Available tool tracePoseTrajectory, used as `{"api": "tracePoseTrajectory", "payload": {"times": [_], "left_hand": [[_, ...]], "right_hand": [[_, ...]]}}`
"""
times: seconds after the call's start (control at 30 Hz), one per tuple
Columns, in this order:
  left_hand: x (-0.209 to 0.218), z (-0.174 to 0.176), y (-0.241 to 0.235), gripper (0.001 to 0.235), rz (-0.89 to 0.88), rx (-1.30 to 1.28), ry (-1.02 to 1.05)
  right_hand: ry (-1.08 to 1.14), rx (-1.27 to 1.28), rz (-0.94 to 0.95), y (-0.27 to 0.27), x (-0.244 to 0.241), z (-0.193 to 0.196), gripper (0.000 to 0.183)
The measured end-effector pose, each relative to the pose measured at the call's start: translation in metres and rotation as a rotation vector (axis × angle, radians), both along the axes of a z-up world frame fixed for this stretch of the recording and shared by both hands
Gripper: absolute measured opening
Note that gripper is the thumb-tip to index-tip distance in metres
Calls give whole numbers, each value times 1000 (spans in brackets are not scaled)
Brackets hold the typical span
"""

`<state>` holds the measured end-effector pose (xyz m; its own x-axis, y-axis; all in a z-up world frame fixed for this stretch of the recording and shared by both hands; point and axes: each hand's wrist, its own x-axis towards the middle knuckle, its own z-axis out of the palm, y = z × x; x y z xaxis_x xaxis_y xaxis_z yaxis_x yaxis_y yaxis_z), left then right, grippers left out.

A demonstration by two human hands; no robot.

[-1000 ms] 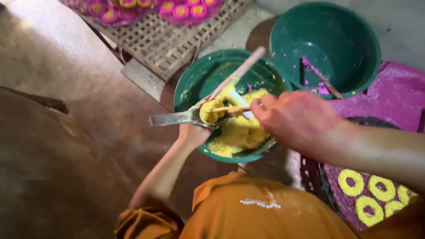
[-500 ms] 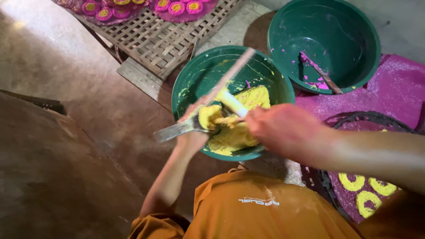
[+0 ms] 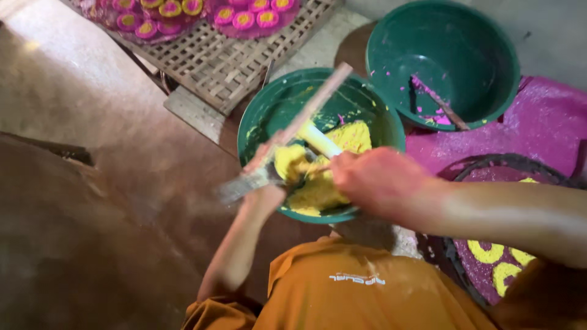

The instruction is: The person uses a manual dough press to form yellow dough into ring shapes on a purple tray, then fills the centers with pink dough. The finished pieces are arranged on a pink mat and transferred to a woven tray.

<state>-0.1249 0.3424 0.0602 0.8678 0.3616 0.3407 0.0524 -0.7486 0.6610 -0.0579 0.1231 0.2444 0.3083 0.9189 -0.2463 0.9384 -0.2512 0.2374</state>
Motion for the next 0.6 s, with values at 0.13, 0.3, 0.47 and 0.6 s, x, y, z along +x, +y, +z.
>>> {"api": "tracePoseTrajectory", "payload": {"times": [0.13, 0.3, 0.47, 0.6], "left_hand": [[1, 0, 30, 43, 154, 301, -236], [20, 7, 8, 55, 250, 471, -228], [25, 24, 18, 49, 253, 292, -61], [24, 25, 11, 46, 212, 333, -196]], "right_hand": [[116, 349, -204, -33, 7, 34, 51], [715, 848, -227, 6, 16, -76, 70], [886, 844, -242, -12, -1, -127, 56], [998, 525, -712, -23, 27, -109, 52]]}}
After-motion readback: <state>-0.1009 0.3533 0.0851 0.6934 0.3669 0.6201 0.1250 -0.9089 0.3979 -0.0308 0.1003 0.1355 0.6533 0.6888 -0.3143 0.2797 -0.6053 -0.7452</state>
